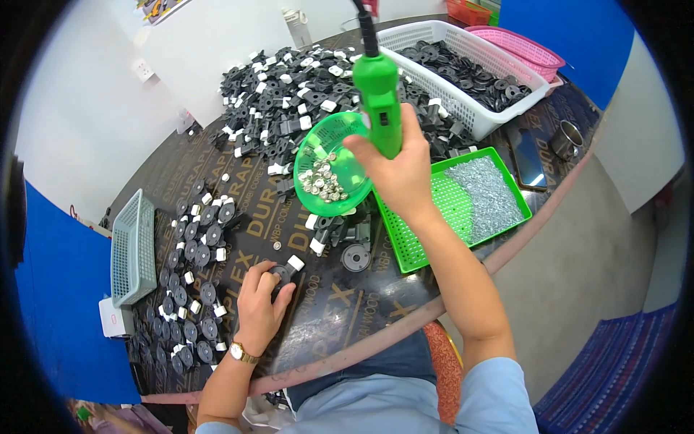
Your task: Fastening screws into small plastic components using an electric screwdriver at a factory workbench.
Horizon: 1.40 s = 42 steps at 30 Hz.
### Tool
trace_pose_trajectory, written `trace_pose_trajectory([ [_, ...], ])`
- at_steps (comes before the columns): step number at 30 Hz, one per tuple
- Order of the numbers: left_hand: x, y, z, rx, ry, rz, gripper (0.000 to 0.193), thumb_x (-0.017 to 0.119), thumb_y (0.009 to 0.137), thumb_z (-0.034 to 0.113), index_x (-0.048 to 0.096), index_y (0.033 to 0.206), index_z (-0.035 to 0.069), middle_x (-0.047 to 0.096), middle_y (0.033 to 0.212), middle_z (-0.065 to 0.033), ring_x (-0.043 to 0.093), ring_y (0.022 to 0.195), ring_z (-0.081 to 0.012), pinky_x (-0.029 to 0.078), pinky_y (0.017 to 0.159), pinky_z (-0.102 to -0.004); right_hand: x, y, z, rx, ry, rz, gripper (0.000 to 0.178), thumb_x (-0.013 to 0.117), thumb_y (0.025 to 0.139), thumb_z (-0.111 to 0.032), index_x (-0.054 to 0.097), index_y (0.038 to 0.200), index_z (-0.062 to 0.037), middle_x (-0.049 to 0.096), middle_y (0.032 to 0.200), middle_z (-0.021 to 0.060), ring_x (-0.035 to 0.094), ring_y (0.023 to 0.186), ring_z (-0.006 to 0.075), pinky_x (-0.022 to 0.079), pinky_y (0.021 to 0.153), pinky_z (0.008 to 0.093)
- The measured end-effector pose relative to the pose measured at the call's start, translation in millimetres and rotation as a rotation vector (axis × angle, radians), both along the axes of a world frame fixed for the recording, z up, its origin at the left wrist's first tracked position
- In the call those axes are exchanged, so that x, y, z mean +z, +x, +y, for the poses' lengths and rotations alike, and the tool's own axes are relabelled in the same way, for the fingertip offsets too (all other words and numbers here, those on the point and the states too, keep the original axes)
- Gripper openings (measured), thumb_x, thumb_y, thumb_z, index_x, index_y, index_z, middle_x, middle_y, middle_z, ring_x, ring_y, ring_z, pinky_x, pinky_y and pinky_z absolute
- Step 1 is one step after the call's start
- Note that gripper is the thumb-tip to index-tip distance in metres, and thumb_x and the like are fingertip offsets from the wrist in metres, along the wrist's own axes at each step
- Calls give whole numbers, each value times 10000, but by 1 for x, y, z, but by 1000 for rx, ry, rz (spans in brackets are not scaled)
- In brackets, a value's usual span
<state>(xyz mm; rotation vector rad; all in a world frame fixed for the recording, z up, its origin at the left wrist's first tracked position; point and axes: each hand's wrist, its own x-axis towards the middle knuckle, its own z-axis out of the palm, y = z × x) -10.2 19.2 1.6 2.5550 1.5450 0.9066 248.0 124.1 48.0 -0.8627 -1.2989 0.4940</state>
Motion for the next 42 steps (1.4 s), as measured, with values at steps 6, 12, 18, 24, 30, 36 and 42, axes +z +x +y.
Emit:
trace_pose_trajectory([
  [6, -2, -6, 5, -24, -30, -175, 255, 733, 708, 99, 528, 819, -4, 595, 1048, -167, 583, 890, -337, 479, 734, -364, 45, -4, -20, -32, 73, 48, 457, 504, 906, -442, 479, 1065, -14, 492, 623, 10, 472, 512, 70, 367, 454, 207],
  [12, -9, -14, 7, 2, -103, -309, 466, 741, 705, 165, 521, 1092, 27, 606, 998, -128, 577, 916, -295, 456, 757, -365, 54, -89, -38, 441, 44, 218, 643, 480, 833, -618, 430, 1069, -22, 466, 615, 33, 441, 450, 94, 360, 397, 220],
  [18, -6, -14, 4, 39, -137, -258, 649, 727, 716, 203, 422, 1262, 29, 602, 959, -99, 577, 904, -252, 431, 757, -353, 29, -146, -43, 554, -1, 145, 705, 577, 760, -624, 418, 1070, -11, 490, 595, 50, 470, 465, 102, 382, 405, 219],
  [24, -13, -17, 4, 34, -71, -231, 627, 706, 732, 237, 424, 1247, 19, 582, 925, -87, 560, 861, -236, 411, 724, -343, 25, -151, -47, 600, -55, 138, 735, 632, 719, -611, 421, 1076, -5, 497, 598, 54, 474, 472, 107, 381, 417, 219],
  [30, -13, -17, 4, 37, -57, -220, 577, 692, 741, 245, 444, 1213, 23, 571, 910, -93, 556, 867, -242, 412, 728, -345, 17, -152, -45, 627, -55, 88, 737, 637, 718, -606, 423, 1084, -3, 498, 599, 57, 474, 469, 111, 381, 418, 219],
  [36, -13, -16, 5, 26, -51, -230, 547, 685, 744, 240, 456, 1190, 21, 569, 917, -97, 556, 875, -247, 415, 735, -346, 18, -148, -43, 626, -63, 123, 739, 638, 716, -609, 422, 1084, -5, 502, 601, 58, 472, 462, 114, 386, 419, 224],
  [42, -13, -17, 5, 37, -50, -223, 541, 689, 738, 247, 464, 1177, 26, 573, 923, -92, 558, 874, -240, 416, 733, -341, 16, -151, -42, 655, -53, 122, 736, 634, 712, -619, 424, 1075, -14, 495, 594, 61, 474, 459, 117, 383, 404, 225],
])
